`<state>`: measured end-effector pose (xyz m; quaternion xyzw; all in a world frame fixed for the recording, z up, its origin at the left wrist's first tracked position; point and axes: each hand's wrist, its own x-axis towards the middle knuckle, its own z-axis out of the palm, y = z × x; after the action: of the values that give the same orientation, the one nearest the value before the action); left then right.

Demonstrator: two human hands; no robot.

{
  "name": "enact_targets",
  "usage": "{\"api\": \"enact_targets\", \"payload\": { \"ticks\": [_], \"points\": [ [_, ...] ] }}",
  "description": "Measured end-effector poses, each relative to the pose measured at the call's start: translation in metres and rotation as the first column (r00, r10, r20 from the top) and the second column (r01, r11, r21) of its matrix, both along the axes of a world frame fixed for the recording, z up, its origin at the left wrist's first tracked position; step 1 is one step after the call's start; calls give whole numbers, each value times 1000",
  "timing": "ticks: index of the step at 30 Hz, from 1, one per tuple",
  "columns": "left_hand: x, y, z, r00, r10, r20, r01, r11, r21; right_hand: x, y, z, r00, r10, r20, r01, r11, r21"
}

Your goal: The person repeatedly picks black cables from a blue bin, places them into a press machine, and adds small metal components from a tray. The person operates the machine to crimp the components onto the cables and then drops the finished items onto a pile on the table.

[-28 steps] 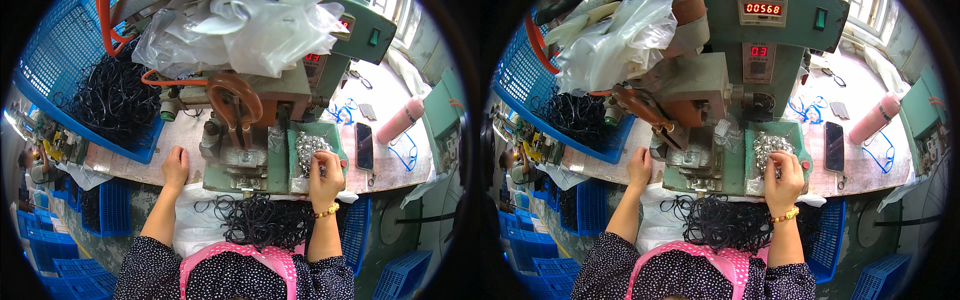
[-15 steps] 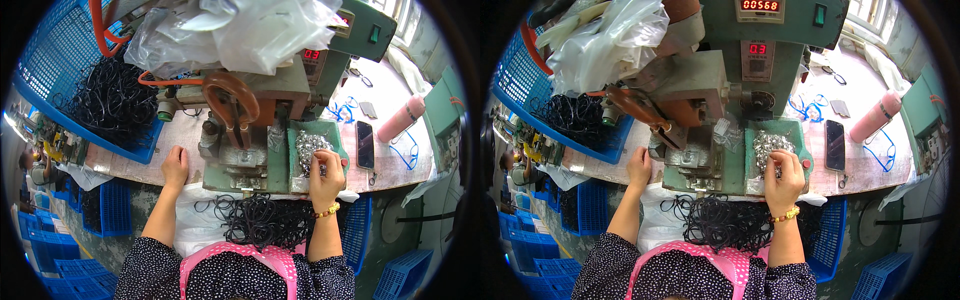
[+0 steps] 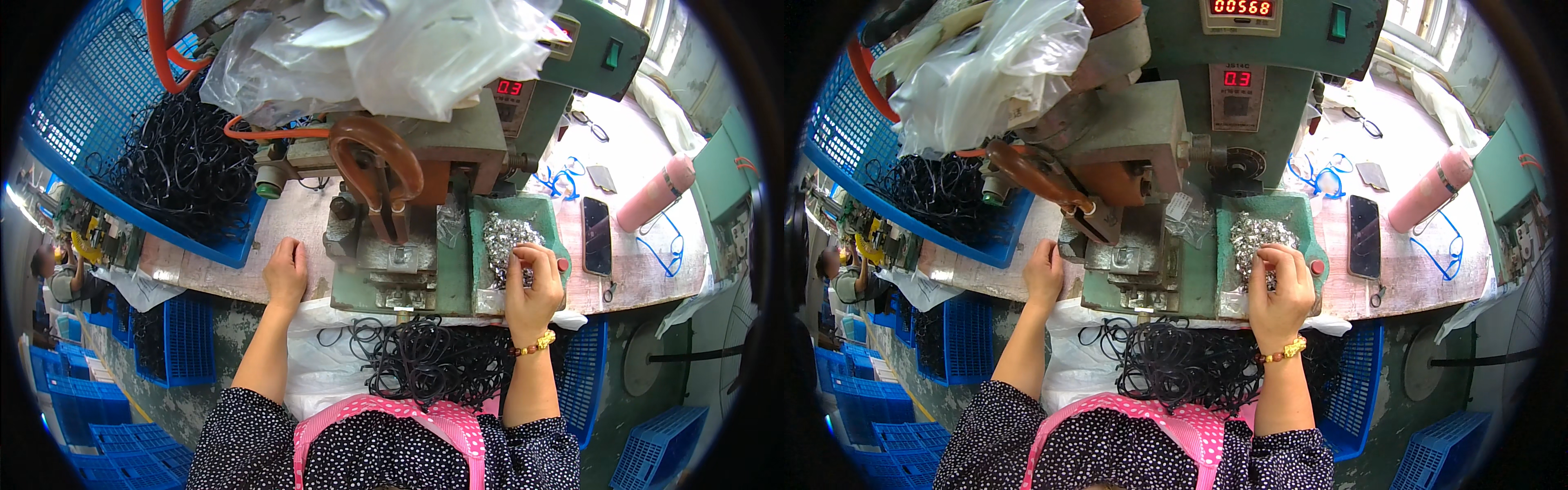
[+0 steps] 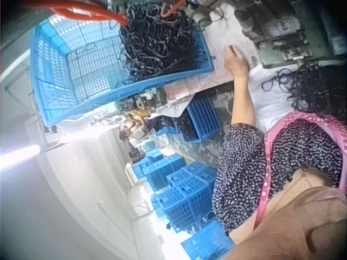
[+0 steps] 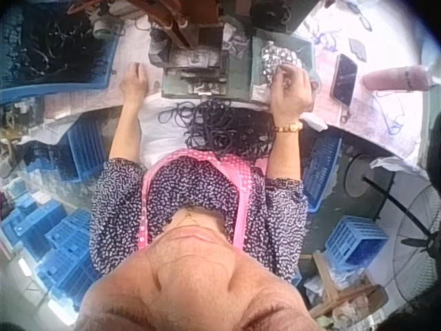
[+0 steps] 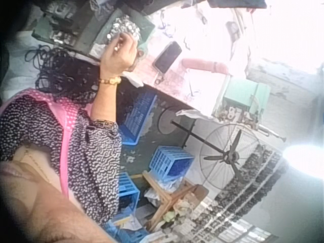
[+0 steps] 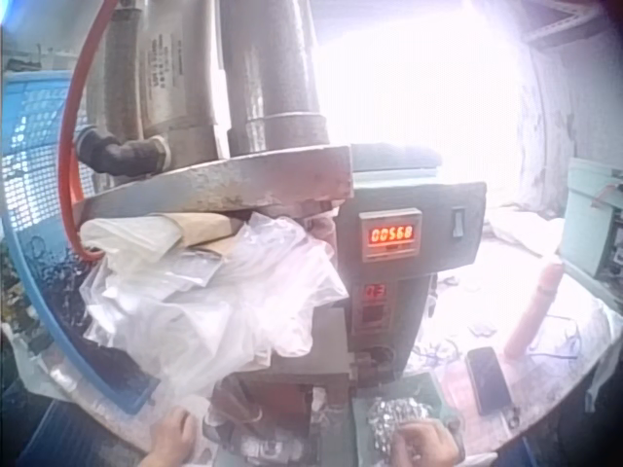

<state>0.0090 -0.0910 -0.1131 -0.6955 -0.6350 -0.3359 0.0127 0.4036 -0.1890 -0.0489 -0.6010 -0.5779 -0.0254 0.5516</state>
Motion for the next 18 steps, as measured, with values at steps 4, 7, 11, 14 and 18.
{"api": "enact_targets", "payload": {
  "ticks": [4,7,11,14,18],
  "points": [
    [-1,0,-1,1000,16,-8,-16,1000,-15,0,0,0,1000,-6,7,5,999,49],
    [-1,0,-1,1000,17,-9,-17,1000,-14,1,0,-1,1000,-2,-16,4,993,118],
    [-1,0,-1,1000,18,-7,-18,1000,-12,2,-3,-6,997,-8,-71,17,993,117],
    [0,0,-1,1000,21,-1,-21,1000,-16,2,-3,-11,994,-17,-108,28,994,104],
    [0,-1,0,1000,19,14,-18,999,-26,2,-2,-13,993,-27,-112,38,994,100]
  ]
}}
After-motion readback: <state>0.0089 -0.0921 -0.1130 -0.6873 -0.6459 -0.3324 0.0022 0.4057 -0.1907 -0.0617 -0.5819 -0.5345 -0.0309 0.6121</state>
